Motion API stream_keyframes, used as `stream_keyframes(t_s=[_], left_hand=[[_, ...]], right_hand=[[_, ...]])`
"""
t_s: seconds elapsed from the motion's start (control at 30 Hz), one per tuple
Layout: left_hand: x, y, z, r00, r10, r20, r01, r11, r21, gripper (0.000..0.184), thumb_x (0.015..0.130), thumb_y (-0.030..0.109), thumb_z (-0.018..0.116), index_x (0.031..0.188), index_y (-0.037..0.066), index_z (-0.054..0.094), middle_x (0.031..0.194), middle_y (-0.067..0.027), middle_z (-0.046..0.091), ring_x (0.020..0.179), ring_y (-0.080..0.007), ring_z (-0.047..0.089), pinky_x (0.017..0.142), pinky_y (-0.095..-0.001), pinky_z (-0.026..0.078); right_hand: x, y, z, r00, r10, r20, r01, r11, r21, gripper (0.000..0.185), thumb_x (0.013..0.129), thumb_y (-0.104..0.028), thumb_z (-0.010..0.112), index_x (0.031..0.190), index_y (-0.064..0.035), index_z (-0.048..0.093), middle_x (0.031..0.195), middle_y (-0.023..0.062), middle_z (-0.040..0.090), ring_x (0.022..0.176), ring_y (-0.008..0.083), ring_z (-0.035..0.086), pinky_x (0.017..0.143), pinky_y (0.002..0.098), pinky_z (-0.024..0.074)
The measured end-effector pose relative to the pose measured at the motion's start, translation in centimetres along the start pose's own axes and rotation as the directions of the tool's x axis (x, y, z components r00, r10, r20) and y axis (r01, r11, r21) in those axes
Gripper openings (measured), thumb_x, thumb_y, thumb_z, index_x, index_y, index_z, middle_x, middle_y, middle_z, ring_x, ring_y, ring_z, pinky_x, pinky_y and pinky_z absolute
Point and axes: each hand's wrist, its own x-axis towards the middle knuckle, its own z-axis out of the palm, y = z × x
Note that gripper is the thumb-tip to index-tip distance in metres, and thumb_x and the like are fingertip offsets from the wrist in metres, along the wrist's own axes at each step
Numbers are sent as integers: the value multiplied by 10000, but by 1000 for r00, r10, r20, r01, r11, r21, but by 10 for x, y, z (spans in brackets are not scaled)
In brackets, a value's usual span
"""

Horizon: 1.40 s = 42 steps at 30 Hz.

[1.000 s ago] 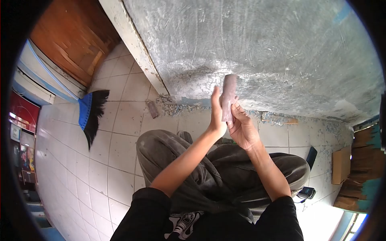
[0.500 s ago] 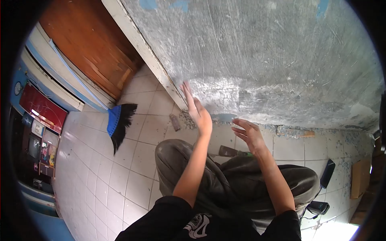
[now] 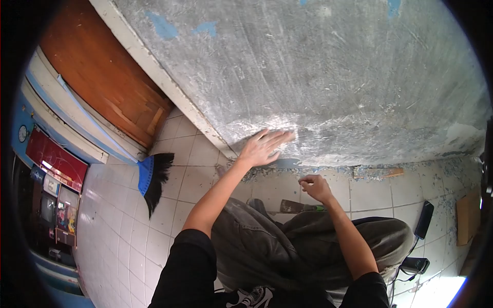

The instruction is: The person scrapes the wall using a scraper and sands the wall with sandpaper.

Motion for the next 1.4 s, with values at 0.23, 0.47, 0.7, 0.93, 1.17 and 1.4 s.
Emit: stream_keyframes(t_s=[0.23,0.47,0.7,0.93,1.17,1.4], left_hand=[[-12,-19,-2,978,183,100,-208,847,488,600,817,240,488,1386,261,299,1448,84,257,1320,-41,213,1112,-372,101],[-9,45,-70,997,79,16,-64,897,-437,311,805,32,560,1111,85,582,1228,-48,530,1146,-209,495,1043,-419,331],[-53,89,-109,876,-403,264,460,534,-709,221,798,79,611,1010,22,590,1043,-129,608,929,-272,603,820,-341,460],[-186,105,-166,324,-946,24,833,273,-482,225,806,36,495,1022,-24,525,938,-153,572,827,-253,538,791,-319,426],[-378,202,-139,-236,-447,863,924,171,341,382,870,180,444,1195,-20,465,1137,-244,515,1048,-339,506,916,-413,391],[-366,204,-122,-262,-413,872,951,45,307,340,865,189,449,1141,-5,490,1084,-227,533,994,-333,522,875,-413,404]], right_hand=[[-9,5,26,995,-87,46,97,953,-287,198,765,-202,595,915,-95,669,840,94,672,812,250,644,722,333,506],[-8,-44,15,970,-126,-209,198,909,368,403,738,-211,699,1113,-127,579,1025,98,628,936,241,607,790,361,483],[1,-32,19,911,-412,13,373,835,404,346,690,-209,767,983,-72,644,1043,76,614,987,219,574,859,326,444],[2,-24,3,925,-77,-371,219,908,358,247,702,-236,746,831,-48,653,870,103,624,797,229,621,671,340,479],[4,-21,16,919,12,-394,151,913,378,256,709,-258,728,780,-34,626,807,135,622,745,231,639,661,330,484],[0,-23,14,925,-2,-381,128,943,306,235,702,-261,710,819,-68,641,829,141,612,741,279,611,655,369,471]])
